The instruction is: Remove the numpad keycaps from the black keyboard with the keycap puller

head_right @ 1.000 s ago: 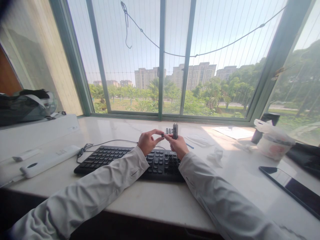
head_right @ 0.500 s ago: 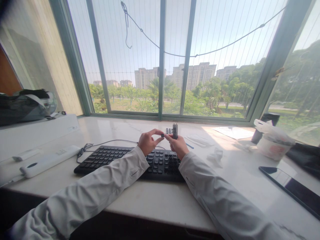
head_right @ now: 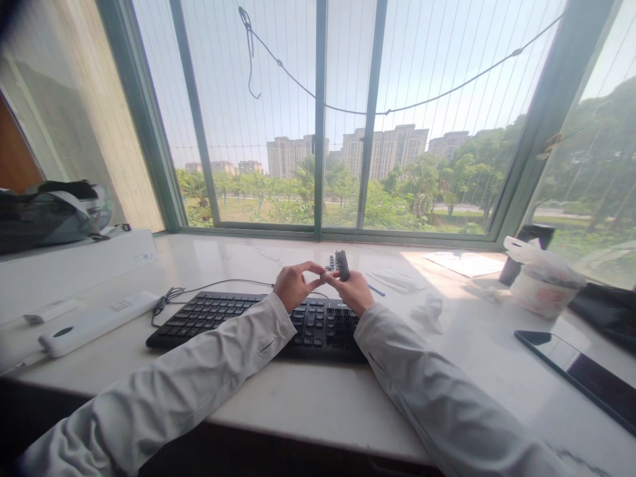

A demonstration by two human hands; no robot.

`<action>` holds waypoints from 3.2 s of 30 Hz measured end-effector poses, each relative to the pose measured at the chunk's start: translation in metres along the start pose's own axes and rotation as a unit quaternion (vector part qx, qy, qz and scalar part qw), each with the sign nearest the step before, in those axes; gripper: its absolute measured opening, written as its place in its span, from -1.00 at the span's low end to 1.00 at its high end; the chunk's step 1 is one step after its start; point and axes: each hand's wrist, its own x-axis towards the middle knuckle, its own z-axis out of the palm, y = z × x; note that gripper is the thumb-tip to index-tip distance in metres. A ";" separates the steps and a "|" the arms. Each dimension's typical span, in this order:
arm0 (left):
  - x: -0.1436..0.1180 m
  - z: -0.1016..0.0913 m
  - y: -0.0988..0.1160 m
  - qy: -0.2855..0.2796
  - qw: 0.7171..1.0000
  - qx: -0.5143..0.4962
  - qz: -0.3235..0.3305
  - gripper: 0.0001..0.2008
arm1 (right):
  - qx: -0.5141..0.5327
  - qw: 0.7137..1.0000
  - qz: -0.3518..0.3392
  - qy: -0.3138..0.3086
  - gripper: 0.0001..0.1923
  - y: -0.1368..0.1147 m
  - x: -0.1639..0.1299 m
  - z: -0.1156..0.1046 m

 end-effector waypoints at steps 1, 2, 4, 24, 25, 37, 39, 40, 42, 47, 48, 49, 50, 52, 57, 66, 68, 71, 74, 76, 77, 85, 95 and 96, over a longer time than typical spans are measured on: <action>0.000 0.000 0.000 -0.001 1.000 0.000 -0.003 -0.79 | -0.001 1.000 0.002 -0.001 -0.55 0.000 0.000 0.000; 0.000 0.000 -0.001 -0.002 1.000 -0.001 -0.005 -0.78 | -0.001 1.000 0.002 -0.001 -0.55 0.000 0.000 0.000; 0.000 0.000 -0.001 -0.004 1.000 -0.001 -0.006 -0.76 | -0.002 1.000 0.001 -0.002 -0.55 -0.001 0.000 0.000; 0.000 0.002 -0.006 0.003 1.000 -0.006 -0.007 -0.78 | 0.019 1.000 0.015 -0.010 -0.63 0.006 0.004 0.001; 0.000 0.002 -0.006 0.003 1.000 -0.005 -0.006 -0.77 | 0.023 1.000 0.017 -0.010 -0.63 0.006 0.004 0.001; 0.001 0.001 -0.004 0.006 1.000 -0.017 0.010 -0.77 | 0.015 1.000 0.007 0.012 -0.58 0.006 0.003 0.002; 0.001 0.001 -0.004 0.004 1.000 -0.018 0.010 -0.77 | 0.006 1.000 0.005 0.013 -0.57 0.006 0.003 0.002; 0.001 0.002 -0.004 0.004 1.000 -0.018 0.009 -0.77 | 0.001 1.000 0.003 0.014 -0.56 0.006 0.003 0.002; 0.000 0.002 -0.005 0.004 1.000 -0.016 0.007 -0.77 | -0.010 1.000 0.000 0.015 -0.54 0.006 0.002 0.001; 0.000 0.003 -0.005 0.006 1.000 -0.015 0.008 -0.77 | -0.032 0.999 -0.006 0.022 -0.52 0.007 0.003 0.001; 0.000 0.003 -0.005 0.007 1.000 -0.015 0.008 -0.77 | -0.033 0.999 -0.006 0.024 -0.52 0.008 0.003 0.002; 0.000 0.003 -0.005 0.008 1.000 -0.016 0.008 -0.77 | -0.032 0.999 -0.005 0.024 -0.52 0.008 0.003 0.002; 0.000 0.003 -0.005 0.009 1.000 -0.016 0.008 -0.77 | -0.031 0.999 -0.005 0.025 -0.53 0.008 0.003 0.002; 0.000 0.002 -0.005 0.008 1.000 -0.015 0.007 -0.77 | -0.026 0.999 -0.004 0.025 -0.54 0.008 0.004 0.002; 0.000 0.002 -0.005 0.003 1.000 -0.011 0.005 -0.76 | -0.014 0.999 -0.006 0.028 -0.58 0.006 0.003 0.003; 0.000 0.003 -0.006 0.008 1.000 -0.012 0.011 -0.77 | -0.005 1.000 0.001 0.031 -0.60 0.003 0.001 0.004; 0.000 0.003 -0.006 0.009 1.000 -0.012 0.011 -0.77 | -0.003 1.000 0.000 0.029 -0.59 0.003 0.001 0.004; 0.000 0.003 -0.006 0.011 1.000 -0.014 0.012 -0.78 | 0.000 1.000 0.001 0.031 -0.59 0.004 0.002 0.004; 0.000 0.003 -0.005 0.010 1.000 -0.014 0.011 -0.78 | 0.002 1.000 0.002 0.031 -0.59 0.005 0.002 0.004; 0.000 0.003 -0.005 0.009 1.000 -0.014 0.010 -0.78 | 0.005 1.000 0.001 0.030 -0.59 0.005 0.002 0.004; 0.000 0.003 -0.005 0.008 1.000 -0.015 0.009 -0.78 | 0.006 1.000 0.000 0.029 -0.59 0.006 0.002 0.004; 0.000 0.002 -0.004 0.005 1.000 -0.014 0.007 -0.77 | 0.009 0.999 0.000 0.031 -0.59 0.005 0.002 0.004; 0.000 0.001 -0.002 0.001 1.000 -0.015 -0.001 -0.78 | 0.010 0.999 0.009 0.030 -0.58 0.006 0.002 0.003; 0.000 0.001 -0.002 0.001 1.000 -0.015 -0.001 -0.78 | 0.009 0.999 0.010 0.030 -0.58 0.006 0.002 0.003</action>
